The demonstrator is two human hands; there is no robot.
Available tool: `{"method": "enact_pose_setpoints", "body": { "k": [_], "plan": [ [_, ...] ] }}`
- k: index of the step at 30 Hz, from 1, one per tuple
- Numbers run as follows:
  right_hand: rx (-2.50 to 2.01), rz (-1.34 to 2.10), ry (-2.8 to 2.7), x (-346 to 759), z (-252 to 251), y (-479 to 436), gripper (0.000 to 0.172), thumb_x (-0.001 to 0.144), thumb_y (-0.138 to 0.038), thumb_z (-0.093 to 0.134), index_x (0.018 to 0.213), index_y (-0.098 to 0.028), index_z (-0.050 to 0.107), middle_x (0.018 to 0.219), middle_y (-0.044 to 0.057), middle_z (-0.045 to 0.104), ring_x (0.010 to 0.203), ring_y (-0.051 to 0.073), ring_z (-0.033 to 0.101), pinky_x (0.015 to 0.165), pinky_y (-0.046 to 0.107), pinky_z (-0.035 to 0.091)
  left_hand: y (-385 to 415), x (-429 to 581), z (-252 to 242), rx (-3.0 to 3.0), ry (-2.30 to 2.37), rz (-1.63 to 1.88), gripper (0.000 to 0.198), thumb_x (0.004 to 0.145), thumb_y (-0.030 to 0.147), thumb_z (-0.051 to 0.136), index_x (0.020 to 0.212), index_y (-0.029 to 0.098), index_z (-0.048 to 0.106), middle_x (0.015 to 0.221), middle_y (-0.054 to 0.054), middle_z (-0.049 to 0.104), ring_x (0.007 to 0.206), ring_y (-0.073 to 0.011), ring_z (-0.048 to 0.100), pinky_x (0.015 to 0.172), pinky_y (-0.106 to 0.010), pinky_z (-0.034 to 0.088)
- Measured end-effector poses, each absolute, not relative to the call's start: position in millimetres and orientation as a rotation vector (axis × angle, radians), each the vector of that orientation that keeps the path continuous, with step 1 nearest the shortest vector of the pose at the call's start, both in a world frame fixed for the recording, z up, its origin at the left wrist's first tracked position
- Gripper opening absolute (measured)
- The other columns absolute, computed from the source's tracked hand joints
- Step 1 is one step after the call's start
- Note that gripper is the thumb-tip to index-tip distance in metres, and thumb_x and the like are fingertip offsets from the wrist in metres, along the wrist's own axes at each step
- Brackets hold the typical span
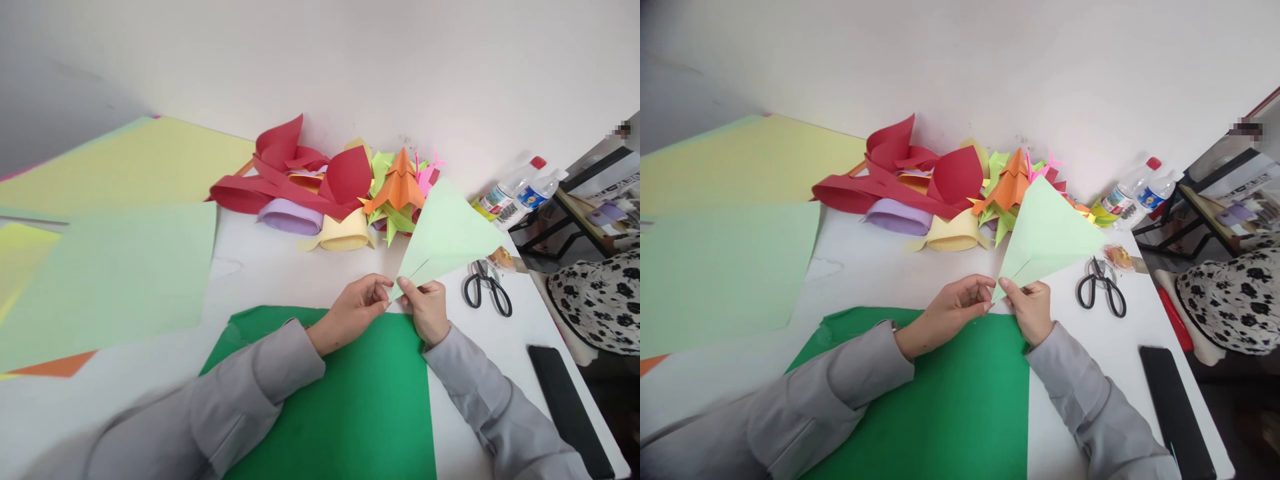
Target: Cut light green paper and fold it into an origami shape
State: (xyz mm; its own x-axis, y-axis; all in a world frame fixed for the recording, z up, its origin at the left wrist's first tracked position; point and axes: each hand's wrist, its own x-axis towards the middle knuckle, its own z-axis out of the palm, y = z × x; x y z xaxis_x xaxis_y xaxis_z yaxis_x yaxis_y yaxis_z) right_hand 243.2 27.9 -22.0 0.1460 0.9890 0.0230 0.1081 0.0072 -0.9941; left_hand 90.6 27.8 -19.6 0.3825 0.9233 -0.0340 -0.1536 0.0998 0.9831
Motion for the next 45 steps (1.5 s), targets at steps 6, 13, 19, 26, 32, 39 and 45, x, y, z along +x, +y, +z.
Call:
{"method": "enact_pose_setpoints", "body": {
  "k": [6,13,19,26,32,39,45],
  "plan": [
    [-1.365,1.0,-1.199,243.2,-21.3,28.5,0.046,0.068,-0.048,0.07,0.042,-0.015,0.052,0.038,-0.002,0.046,0.037,0.006,0.037,0.037,0.021,0.028,28.2,90.3,-19.4,1.228,0.832,0.945,0.026,0.07,0.025,0.06,0.094,0.017,0.053,0.07,0.003,0.05,0.061,-0.0094,0.048,0.056,-0.024,0.04],
    [-1.355,1.007,-1.185,242.6,-20.5,28.8,0.046,0.068,-0.047,0.071,0.041,-0.015,0.052,0.036,-0.003,0.046,0.036,0.006,0.036,0.038,0.021,0.027,28.0,91.0,-20.1,1.229,0.822,0.955,0.024,0.07,0.022,0.059,0.093,0.016,0.053,0.068,0.003,0.051,0.06,-0.0096,0.049,0.056,-0.024,0.041],
    [-1.361,1.007,-1.197,243.5,-22.0,29.0,0.046,0.067,-0.048,0.071,0.041,-0.015,0.052,0.035,-0.003,0.045,0.035,0.006,0.036,0.037,0.021,0.026,28.6,91.6,-22.9,1.238,0.828,0.95,0.026,0.07,0.025,0.06,0.093,0.017,0.052,0.069,0.004,0.049,0.059,-0.0092,0.047,0.054,-0.023,0.039],
    [-1.344,1.014,-1.183,243.3,-22.5,29.2,0.045,0.067,-0.046,0.072,0.041,-0.015,0.052,0.036,-0.003,0.046,0.035,0.006,0.037,0.038,0.022,0.027,29.1,92.3,-25.0,1.235,0.83,0.945,0.026,0.07,0.025,0.059,0.093,0.017,0.053,0.069,0.004,0.049,0.058,-0.0091,0.047,0.054,-0.024,0.039],
    [-1.345,1.013,-1.088,242.6,-21.0,31.2,0.047,0.066,-0.048,0.072,0.041,-0.016,0.05,0.037,-0.003,0.045,0.036,0.006,0.036,0.038,0.022,0.024,28.1,91.0,-24.9,1.246,0.83,0.937,0.026,0.072,0.022,0.059,0.096,0.016,0.054,0.07,0.003,0.051,0.06,-0.0101,0.049,0.055,-0.024,0.04],
    [-1.337,1.038,-1.064,240.7,-17.5,30.8,0.046,0.064,-0.048,0.073,0.041,-0.016,0.05,0.036,-0.004,0.045,0.035,0.006,0.034,0.038,0.022,0.023,27.4,91.3,-26.8,1.267,0.859,0.952,0.029,0.071,0.021,0.059,0.099,0.016,0.053,0.071,0.002,0.053,0.063,-0.0117,0.051,0.056,-0.025,0.041],
    [-1.335,1.054,-1.035,241.8,-21.3,32.5,0.046,0.064,-0.048,0.075,0.042,-0.015,0.05,0.037,-0.003,0.047,0.035,0.006,0.036,0.038,0.022,0.024,26.1,91.8,-25.0,1.264,0.869,0.974,0.029,0.07,0.019,0.059,0.098,0.015,0.053,0.073,0.001,0.055,0.068,-0.0122,0.054,0.061,-0.026,0.044]
  ]
}}
